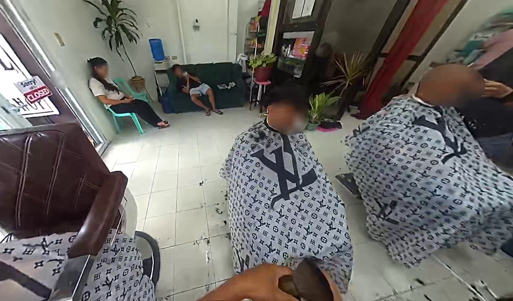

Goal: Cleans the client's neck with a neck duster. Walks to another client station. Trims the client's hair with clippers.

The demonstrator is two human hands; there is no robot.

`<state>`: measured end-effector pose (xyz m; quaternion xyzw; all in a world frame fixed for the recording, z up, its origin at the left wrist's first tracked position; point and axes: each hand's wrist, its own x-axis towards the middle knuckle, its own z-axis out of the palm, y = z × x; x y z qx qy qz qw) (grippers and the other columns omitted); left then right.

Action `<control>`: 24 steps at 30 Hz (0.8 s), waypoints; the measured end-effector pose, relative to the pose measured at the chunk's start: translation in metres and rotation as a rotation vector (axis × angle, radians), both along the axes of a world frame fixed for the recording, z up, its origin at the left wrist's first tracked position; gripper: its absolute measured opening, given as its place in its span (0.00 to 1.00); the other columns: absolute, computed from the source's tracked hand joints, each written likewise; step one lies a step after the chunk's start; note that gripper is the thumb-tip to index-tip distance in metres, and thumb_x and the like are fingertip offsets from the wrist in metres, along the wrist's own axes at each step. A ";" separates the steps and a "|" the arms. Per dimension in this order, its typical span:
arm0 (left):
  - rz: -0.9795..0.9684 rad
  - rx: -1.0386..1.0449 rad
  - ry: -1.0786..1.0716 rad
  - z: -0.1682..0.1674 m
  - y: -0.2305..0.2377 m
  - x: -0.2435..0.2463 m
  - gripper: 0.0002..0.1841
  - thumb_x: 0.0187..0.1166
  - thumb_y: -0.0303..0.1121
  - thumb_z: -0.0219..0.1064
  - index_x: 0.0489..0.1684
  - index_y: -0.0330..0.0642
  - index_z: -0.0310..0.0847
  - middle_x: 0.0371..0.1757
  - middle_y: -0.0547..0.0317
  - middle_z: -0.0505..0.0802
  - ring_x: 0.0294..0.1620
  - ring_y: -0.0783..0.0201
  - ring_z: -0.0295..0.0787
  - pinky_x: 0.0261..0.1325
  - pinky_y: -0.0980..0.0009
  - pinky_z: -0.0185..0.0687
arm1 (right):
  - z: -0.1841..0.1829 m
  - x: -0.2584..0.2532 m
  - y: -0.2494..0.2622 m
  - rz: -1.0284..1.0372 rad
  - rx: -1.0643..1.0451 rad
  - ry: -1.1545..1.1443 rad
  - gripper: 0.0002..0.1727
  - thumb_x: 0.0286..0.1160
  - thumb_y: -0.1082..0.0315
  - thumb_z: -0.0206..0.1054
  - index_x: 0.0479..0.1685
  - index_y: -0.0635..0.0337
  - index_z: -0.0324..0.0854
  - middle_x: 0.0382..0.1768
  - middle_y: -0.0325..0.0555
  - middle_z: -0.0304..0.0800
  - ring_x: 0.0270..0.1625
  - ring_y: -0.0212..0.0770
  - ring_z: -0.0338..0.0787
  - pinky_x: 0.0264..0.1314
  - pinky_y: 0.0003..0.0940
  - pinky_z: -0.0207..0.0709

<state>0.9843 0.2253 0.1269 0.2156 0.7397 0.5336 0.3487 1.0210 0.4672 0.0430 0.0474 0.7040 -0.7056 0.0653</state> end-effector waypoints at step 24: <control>0.363 -0.248 0.829 0.143 -0.080 -0.418 0.30 0.71 0.36 0.80 0.68 0.26 0.76 0.45 0.38 0.92 0.43 0.48 0.92 0.52 0.46 0.87 | -0.029 -0.199 -0.009 -0.837 -0.182 -0.292 0.23 0.81 0.72 0.65 0.72 0.68 0.68 0.24 0.44 0.83 0.16 0.34 0.83 0.20 0.32 0.83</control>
